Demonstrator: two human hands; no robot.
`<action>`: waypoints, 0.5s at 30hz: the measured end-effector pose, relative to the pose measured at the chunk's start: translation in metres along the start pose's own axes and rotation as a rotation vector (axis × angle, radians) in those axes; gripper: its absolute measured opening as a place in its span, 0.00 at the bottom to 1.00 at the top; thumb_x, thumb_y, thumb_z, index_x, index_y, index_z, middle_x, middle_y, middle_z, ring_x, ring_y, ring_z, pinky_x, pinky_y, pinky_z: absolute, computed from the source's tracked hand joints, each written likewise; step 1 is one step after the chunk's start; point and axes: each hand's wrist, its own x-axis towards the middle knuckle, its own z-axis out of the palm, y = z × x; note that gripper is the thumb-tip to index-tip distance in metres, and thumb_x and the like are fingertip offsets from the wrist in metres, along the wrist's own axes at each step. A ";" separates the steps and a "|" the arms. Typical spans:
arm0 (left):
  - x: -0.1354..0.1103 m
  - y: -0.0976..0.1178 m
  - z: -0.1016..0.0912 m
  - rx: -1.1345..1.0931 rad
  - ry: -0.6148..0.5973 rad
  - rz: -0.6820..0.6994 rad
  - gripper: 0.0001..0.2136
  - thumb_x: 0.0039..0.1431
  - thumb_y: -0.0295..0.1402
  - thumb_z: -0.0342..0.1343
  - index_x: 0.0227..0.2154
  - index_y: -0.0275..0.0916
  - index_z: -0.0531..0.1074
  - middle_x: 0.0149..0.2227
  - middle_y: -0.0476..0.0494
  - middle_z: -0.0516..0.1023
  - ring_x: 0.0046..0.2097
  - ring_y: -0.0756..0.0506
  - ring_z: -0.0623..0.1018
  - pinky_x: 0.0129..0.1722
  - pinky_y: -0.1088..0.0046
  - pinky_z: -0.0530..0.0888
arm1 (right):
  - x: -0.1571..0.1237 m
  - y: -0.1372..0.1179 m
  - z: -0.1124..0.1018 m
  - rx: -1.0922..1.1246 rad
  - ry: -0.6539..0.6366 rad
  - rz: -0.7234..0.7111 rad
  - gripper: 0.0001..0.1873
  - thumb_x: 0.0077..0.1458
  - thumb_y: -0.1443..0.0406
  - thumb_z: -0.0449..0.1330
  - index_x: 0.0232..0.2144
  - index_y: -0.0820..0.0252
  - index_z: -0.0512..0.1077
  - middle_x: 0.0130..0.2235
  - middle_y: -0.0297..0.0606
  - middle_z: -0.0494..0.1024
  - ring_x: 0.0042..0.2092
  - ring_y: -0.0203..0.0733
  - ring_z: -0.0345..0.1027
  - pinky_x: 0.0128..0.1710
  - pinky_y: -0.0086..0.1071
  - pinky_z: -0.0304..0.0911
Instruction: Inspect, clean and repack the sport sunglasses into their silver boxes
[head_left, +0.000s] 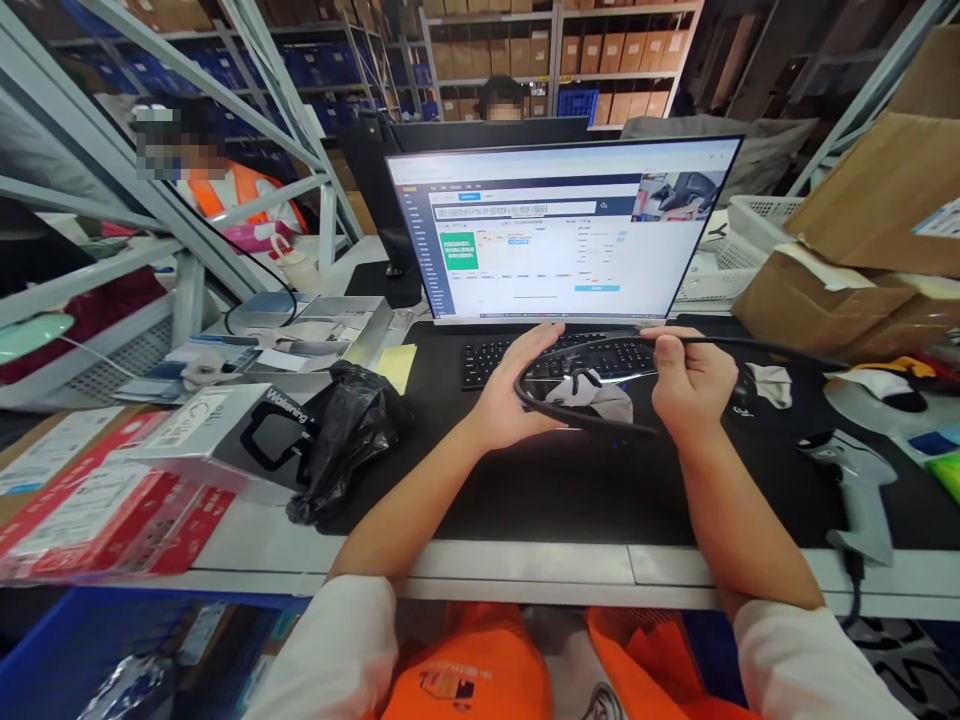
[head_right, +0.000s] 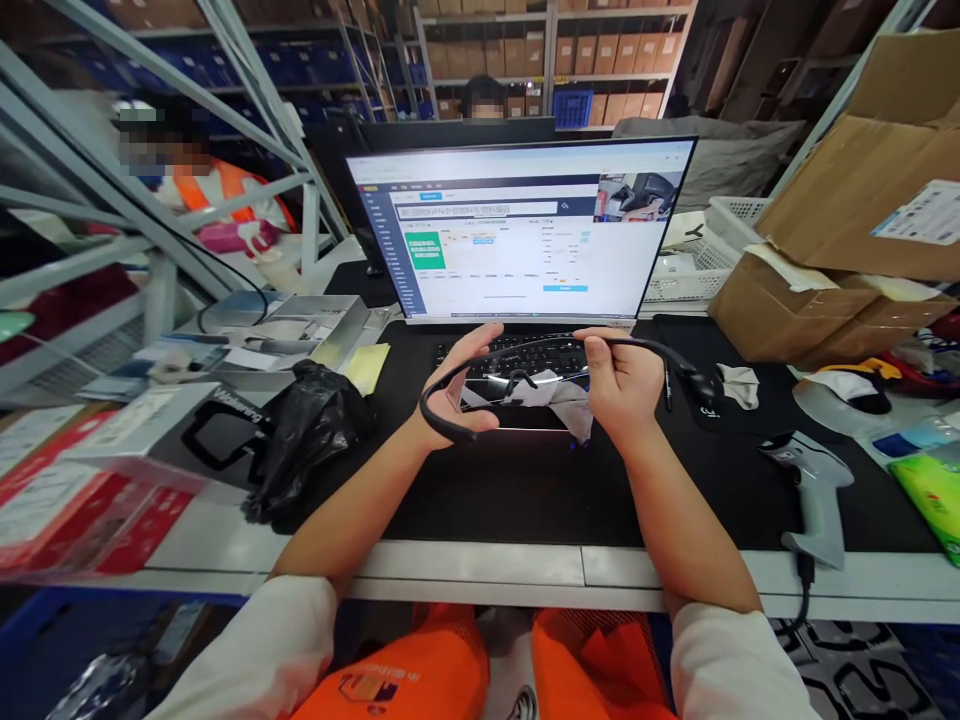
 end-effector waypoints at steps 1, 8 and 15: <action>-0.001 0.002 0.003 -0.004 0.032 0.031 0.39 0.46 0.46 0.74 0.63 0.49 0.69 0.65 0.37 0.71 0.70 0.32 0.64 0.70 0.47 0.59 | 0.000 -0.002 0.000 0.006 -0.010 0.005 0.21 0.69 0.52 0.53 0.38 0.57 0.81 0.28 0.38 0.78 0.30 0.42 0.74 0.32 0.34 0.69; -0.006 0.016 0.012 -0.169 0.199 -0.019 0.26 0.56 0.46 0.68 0.56 0.48 0.73 0.59 0.37 0.78 0.64 0.36 0.74 0.67 0.52 0.67 | 0.007 -0.006 -0.007 0.327 -0.284 -0.044 0.28 0.63 0.41 0.55 0.48 0.55 0.78 0.50 0.46 0.78 0.54 0.53 0.74 0.55 0.48 0.70; -0.008 0.016 0.010 -0.220 0.210 -0.039 0.28 0.52 0.50 0.70 0.53 0.45 0.72 0.56 0.36 0.79 0.62 0.35 0.76 0.65 0.51 0.69 | 0.010 -0.009 -0.012 0.427 -0.561 0.003 0.31 0.54 0.52 0.71 0.58 0.53 0.74 0.58 0.43 0.77 0.61 0.53 0.70 0.64 0.50 0.64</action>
